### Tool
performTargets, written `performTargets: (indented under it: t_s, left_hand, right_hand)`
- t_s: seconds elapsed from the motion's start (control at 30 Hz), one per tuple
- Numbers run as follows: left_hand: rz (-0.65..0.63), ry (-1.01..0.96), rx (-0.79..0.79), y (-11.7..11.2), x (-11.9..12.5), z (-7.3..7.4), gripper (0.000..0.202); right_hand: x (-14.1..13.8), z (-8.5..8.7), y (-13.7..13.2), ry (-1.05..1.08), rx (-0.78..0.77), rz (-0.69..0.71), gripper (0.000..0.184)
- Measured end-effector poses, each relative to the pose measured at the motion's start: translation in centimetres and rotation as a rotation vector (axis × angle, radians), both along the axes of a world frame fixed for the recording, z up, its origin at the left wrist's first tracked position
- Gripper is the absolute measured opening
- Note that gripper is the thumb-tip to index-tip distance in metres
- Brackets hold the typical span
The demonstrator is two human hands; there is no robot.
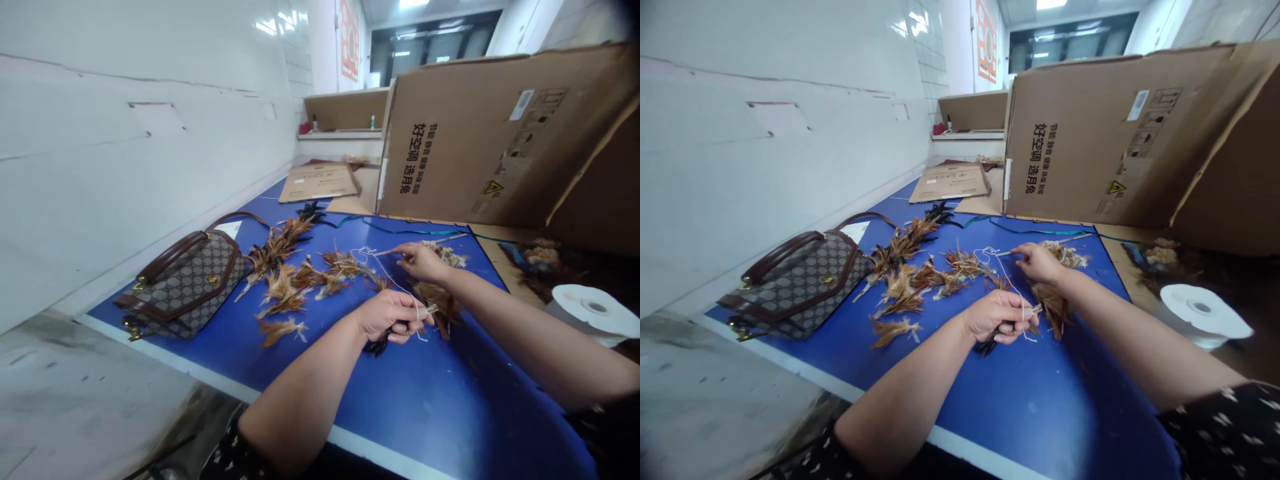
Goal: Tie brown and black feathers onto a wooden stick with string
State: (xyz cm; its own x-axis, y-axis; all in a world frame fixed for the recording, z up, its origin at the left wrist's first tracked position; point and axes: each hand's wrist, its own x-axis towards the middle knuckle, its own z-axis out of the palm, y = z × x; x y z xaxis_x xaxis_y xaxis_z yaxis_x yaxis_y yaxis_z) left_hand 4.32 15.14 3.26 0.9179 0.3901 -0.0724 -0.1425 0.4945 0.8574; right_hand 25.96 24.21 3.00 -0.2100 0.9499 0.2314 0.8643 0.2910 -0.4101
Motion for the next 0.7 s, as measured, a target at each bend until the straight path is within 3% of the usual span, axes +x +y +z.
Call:
performTargets:
  t_s: [0.2, 0.4, 0.53, 0.6, 0.7]
  left_hand:
    - [0.128, -0.162, -0.030, 1.2, -1.8, 1.8, 0.034]
    - [0.369, -0.508, -0.072, 3.9, -6.1, 3.3, 0.017]
    - [0.411, -0.554, -0.035, 4.6, -7.9, 3.7, 0.013]
    - [0.352, -0.482, -0.018, 4.5, -7.9, 3.6, 0.015]
    - [0.231, -0.382, -0.005, 4.0, -7.3, 3.3, 0.019]
  right_hand:
    - [-2.0, -1.5, 6.1, -0.157, -0.129, -0.103, 0.034]
    - [-1.3, -0.4, 9.0, -0.130, -0.134, -0.313, 0.038]
    - [-2.7, 1.1, 8.2, 0.000, -0.080, -0.286, 0.038]
    - [-4.7, 2.2, 6.6, 0.093, -0.041, -0.190, 0.034]
    - [-8.0, 4.3, 3.1, 0.230, -0.051, 0.050, 0.047]
